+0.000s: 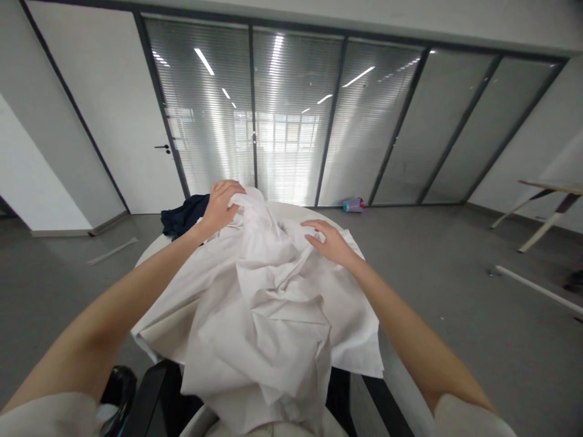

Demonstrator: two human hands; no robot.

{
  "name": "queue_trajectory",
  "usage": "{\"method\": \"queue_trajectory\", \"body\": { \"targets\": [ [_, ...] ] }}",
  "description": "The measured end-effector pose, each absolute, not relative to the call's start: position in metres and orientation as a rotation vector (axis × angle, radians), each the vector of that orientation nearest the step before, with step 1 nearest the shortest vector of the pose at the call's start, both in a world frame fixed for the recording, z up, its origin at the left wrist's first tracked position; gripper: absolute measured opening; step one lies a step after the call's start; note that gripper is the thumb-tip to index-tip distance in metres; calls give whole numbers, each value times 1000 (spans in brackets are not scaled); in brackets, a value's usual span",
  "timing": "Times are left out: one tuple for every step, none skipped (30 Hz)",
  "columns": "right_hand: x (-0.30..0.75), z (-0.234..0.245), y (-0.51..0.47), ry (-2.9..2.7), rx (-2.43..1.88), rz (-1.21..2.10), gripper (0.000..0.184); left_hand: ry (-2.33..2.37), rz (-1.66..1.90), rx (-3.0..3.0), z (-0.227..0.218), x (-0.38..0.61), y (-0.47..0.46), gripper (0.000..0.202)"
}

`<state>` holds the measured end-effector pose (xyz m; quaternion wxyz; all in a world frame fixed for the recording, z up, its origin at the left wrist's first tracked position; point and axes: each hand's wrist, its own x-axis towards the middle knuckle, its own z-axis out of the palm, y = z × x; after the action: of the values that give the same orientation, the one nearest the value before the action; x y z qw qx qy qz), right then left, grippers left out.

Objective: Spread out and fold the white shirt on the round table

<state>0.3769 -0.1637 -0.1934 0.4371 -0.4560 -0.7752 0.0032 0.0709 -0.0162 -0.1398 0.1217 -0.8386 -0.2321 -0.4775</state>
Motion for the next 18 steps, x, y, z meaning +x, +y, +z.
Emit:
{"method": "queue_trajectory", "body": {
  "targets": [
    [377, -188, -154, -2032, -1125, 51, 36, -699, -1506, -2371, -139, 60, -20, 13],
    [375, -185, -145, -2124, -1110, 98, 44, -724, -1624, -2289, -138, 51, -24, 11],
    [371, -185, -138, -2190, -1095, 148, 53, -747, -1741, -2212, -137, 43, -28, 13],
    [365, -186, -131, -2229, -1088, 204, 61, -767, -1850, -2147, -137, 36, -33, 16],
    [357, -188, -126, -2236, -1085, 258, 68, -783, -1946, -2094, -137, 30, -38, 20],
    [349, -191, -120, -2212, -1083, 304, 73, -799, -2014, -2057, -137, 25, -42, 24],
    [340, -194, -115, -2168, -1075, 343, 76, -816, -2057, -2027, -138, 20, -46, 27],
    [331, -196, -110, -2119, -1060, 382, 76, -835, -2077, -1993, -138, 17, -49, 29],
    [323, -198, -105, -2081, -1043, 424, 71, -857, -2074, -1958, -139, 13, -50, 31],
    [316, -199, -101, -2064, -1031, 462, 62, -878, -2060, -1922, -140, 9, -50, 31],
    [310, -198, -96, -2073, -1037, 491, 49, -897, -2048, -1891, -140, 6, -47, 31],
    [306, -195, -92, -2093, -1075, 485, 37, -918, -2040, -1873, -140, 2, -43, 29],
    [303, -189, -88, -2104, -1140, 437, 31, -948, -2035, -1872, -139, -2, -38, 26],
    [303, -181, -84, -2094, -1216, 358, 35, -999, -2020, -1888, -137, -6, -32, 22],
    [304, -170, -80, -2060, -1283, 270, 41, -1069, -1992, -1917, -132, -10, -26, 21],
    [308, -156, -76, -2009, -1335, 162, 46, -1150, -1951, -1950, -126, -13, -21, 22],
    [313, -138, -72, -1960, -1357, 66, 48, -1230, -1897, -1982, -117, -16, -17, 27],
    [318, -116, -69, -1920, -1360, -13, 48, -1290, -1838, -2014, -105, -18, -14, 32]
  ]
}}
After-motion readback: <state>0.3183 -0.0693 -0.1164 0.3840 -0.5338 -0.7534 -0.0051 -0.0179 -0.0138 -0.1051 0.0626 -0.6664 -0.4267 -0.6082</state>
